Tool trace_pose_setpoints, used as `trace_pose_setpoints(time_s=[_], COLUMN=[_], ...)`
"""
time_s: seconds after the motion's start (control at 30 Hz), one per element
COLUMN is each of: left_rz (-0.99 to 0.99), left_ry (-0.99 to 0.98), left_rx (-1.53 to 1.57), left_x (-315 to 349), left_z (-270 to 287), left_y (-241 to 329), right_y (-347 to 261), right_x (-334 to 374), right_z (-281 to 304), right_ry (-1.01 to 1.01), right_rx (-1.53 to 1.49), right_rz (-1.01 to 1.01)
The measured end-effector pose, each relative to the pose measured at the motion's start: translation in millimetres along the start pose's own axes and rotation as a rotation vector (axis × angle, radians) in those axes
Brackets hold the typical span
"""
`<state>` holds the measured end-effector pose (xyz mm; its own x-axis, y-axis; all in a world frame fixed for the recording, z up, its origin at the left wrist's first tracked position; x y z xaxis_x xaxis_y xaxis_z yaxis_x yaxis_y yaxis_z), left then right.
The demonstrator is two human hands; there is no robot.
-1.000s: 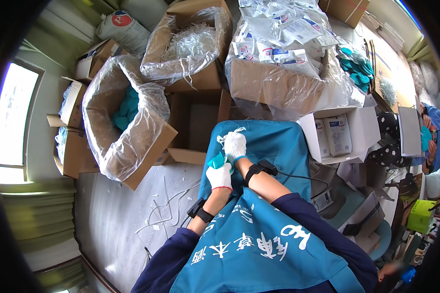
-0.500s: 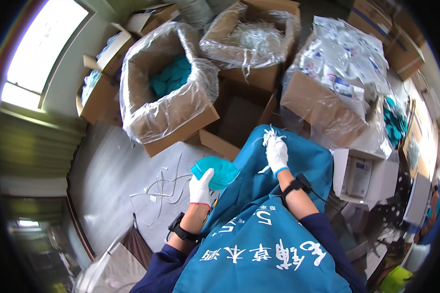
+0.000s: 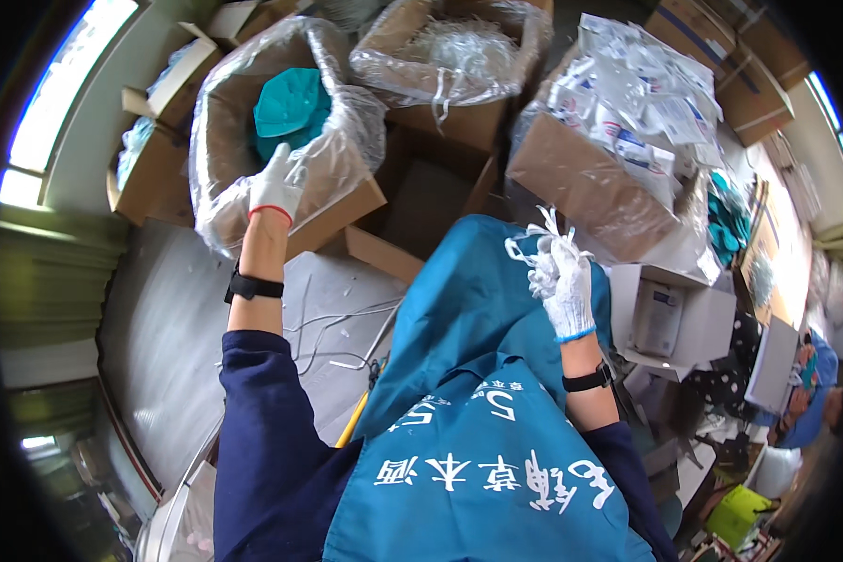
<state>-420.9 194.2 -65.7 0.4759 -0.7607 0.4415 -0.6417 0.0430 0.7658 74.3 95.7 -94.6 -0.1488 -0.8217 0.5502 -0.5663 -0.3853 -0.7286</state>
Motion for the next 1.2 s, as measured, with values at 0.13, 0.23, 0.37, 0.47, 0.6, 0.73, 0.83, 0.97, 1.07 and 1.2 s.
trace_pose_setpoints(time_s=[0.13, 0.23, 0.37, 0.47, 0.6, 0.73, 0.83, 0.97, 1.07, 1.2], left_rz=[-0.204, -0.173, 0.211, 0.375, 0.532, 0.529, 0.535, 0.027, -0.124, 0.047], left_ry=[-0.571, -0.910, -1.115, -1.174, -1.019, -1.056, -0.995, -1.119, -1.141, -1.081], left_rx=[-0.652, -0.820, -0.567, -0.530, -0.643, -0.536, -0.669, -1.057, -1.228, -1.136], left_x=[107.4, 169.9, 232.1, 248.4, 245.6, 252.8, 247.0, 244.3, 235.6, 230.6], left_z=[-109.8, -145.6, -164.4, -168.0, -157.5, -157.4, -152.9, -165.4, -167.0, -160.8], left_y=[-105.0, -183.4, -248.8, -277.0, -293.7, -283.2, -285.6, -272.1, -269.1, -267.7], right_y=[-26.5, -36.9, -43.3, -42.9, -40.7, -40.4, -38.6, -34.7, -32.9, -36.7], right_x=[4.7, 14.4, 27.0, 25.3, 14.3, 9.3, 5.6, 13.1, 25.0, 33.5], right_z=[-4.0, -11.5, -10.5, -5.4, 9.6, 18.5, 23.3, 22.1, 13.6, 16.3], right_ry=[-0.183, -0.290, -0.339, -0.367, -0.356, -0.356, -0.250, -0.207, -0.401, -0.369], right_rx=[-0.258, -0.370, -0.530, -0.638, -0.657, -0.606, -0.565, -0.511, -0.481, -0.351], right_rz=[-0.100, -0.194, -0.327, -0.368, -0.320, -0.253, -0.187, -0.314, -0.449, -0.385])
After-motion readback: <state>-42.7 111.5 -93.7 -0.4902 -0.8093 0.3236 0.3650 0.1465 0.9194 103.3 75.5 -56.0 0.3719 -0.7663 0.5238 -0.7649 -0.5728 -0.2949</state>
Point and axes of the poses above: each hand's wrist, its own x-axis away from the middle knuckle, its own z-axis out of the back of the hand, y = z × x, the point moved 8 cm from there along -x, towards the middle knuckle, and after that the axes turned 13 degrees about y, right-handed, at the moved point
